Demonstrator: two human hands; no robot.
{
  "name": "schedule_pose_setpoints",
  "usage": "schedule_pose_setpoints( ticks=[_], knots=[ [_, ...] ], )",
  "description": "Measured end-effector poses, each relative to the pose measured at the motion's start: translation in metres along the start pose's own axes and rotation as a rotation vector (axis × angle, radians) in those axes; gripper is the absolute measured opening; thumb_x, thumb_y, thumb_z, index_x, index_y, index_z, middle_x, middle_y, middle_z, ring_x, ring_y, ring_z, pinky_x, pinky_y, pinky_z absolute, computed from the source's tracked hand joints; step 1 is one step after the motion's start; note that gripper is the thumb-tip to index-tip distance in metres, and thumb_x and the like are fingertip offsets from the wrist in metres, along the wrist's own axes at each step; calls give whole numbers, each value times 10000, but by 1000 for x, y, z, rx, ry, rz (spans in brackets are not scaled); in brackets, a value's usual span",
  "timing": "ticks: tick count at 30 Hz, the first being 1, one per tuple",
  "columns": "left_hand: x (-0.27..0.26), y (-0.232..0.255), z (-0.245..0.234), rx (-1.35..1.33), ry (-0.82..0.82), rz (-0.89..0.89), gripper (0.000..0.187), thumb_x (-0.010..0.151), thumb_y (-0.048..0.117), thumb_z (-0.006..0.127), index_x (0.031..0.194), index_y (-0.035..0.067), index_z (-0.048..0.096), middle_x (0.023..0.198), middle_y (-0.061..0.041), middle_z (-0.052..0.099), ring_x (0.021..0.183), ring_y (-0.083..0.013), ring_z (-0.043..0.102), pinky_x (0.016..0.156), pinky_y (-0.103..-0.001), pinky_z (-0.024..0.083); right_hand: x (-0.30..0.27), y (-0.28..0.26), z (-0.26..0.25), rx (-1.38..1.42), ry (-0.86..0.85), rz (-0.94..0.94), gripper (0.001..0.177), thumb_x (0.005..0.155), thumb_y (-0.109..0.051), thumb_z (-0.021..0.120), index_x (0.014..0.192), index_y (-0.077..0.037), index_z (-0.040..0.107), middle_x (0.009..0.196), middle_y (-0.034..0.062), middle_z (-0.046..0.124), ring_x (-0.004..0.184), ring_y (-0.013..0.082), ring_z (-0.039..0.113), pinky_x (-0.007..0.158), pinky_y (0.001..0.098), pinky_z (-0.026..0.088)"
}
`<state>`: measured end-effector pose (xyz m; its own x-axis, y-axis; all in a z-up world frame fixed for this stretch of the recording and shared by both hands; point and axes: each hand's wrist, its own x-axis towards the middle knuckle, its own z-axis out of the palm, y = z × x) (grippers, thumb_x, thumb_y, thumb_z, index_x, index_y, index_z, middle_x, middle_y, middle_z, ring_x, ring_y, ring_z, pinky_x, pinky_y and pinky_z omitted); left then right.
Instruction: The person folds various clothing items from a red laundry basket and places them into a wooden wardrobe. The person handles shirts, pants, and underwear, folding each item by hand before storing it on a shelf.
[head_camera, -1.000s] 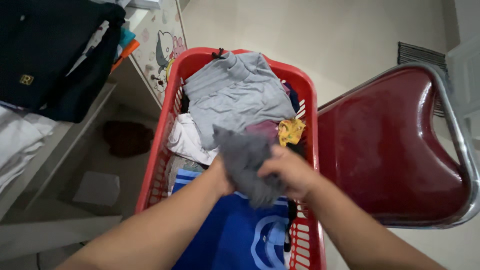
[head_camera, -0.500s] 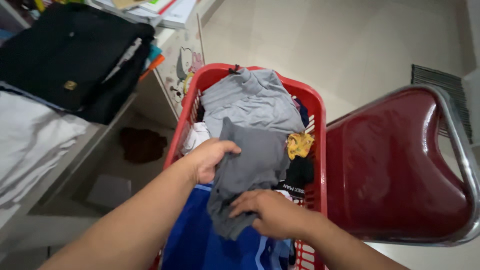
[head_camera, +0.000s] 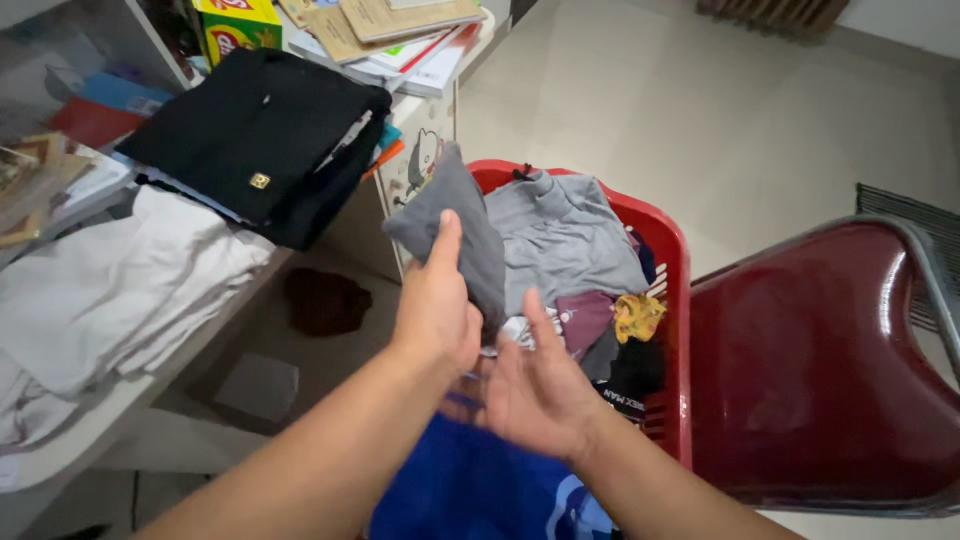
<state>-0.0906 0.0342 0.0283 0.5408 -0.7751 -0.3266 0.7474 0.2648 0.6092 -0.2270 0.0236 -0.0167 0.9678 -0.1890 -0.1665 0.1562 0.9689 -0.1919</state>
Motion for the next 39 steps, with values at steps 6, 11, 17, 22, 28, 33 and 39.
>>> schedule_pose_setpoints(
  ticks=[6,11,17,22,28,33,39],
  knots=[
    [-10,33,-25,-185,32,91,428,925,217,660,1319,67,583,1263,-61,682,1130,-224,674,968,-437,557,69,-33,9,51,319,-341,575,920,-360,604,1394,-42,537,1463,133,582,1345,339,532,1140,537,379],
    [38,95,-57,-76,-65,176,476,845,22,671,1312,74,598,1195,-52,683,1048,-233,672,854,-406,543,171,-102,24,-120,250,-424,433,937,-108,553,1348,29,537,1382,205,614,1309,357,579,1186,549,390],
    [99,203,-80,41,-160,484,502,904,146,701,1371,241,543,1210,3,662,1070,-218,657,840,-426,552,317,-168,113,-381,-192,-253,444,959,-123,600,1355,64,530,1375,212,617,1319,362,584,1245,569,380],
    [157,205,-125,74,392,372,481,895,115,681,1365,188,610,1280,-10,673,1121,-233,659,876,-448,557,382,-168,87,-659,458,-326,592,857,-287,716,1377,-82,522,1481,130,522,1334,320,533,1101,545,445],
    [181,164,-169,9,533,276,531,852,33,713,1331,100,494,1332,-139,615,1117,-283,651,934,-395,561,327,-184,-114,-975,790,-785,115,849,-109,715,891,-66,617,616,-18,453,508,140,391,474,364,323],
    [154,144,-154,376,696,347,704,808,189,824,1338,111,367,1226,-141,612,1060,-211,602,907,-365,504,187,-226,-239,-1294,1320,-1010,251,778,-98,758,1000,-16,677,859,78,666,727,164,613,606,337,477],
    [124,117,-149,479,562,391,702,802,220,839,1329,114,388,1176,-76,509,1030,-157,529,902,-319,477,48,-265,-267,-1243,1509,-489,338,767,-67,690,1085,40,652,874,148,671,714,274,649,547,451,497]
  ],
)
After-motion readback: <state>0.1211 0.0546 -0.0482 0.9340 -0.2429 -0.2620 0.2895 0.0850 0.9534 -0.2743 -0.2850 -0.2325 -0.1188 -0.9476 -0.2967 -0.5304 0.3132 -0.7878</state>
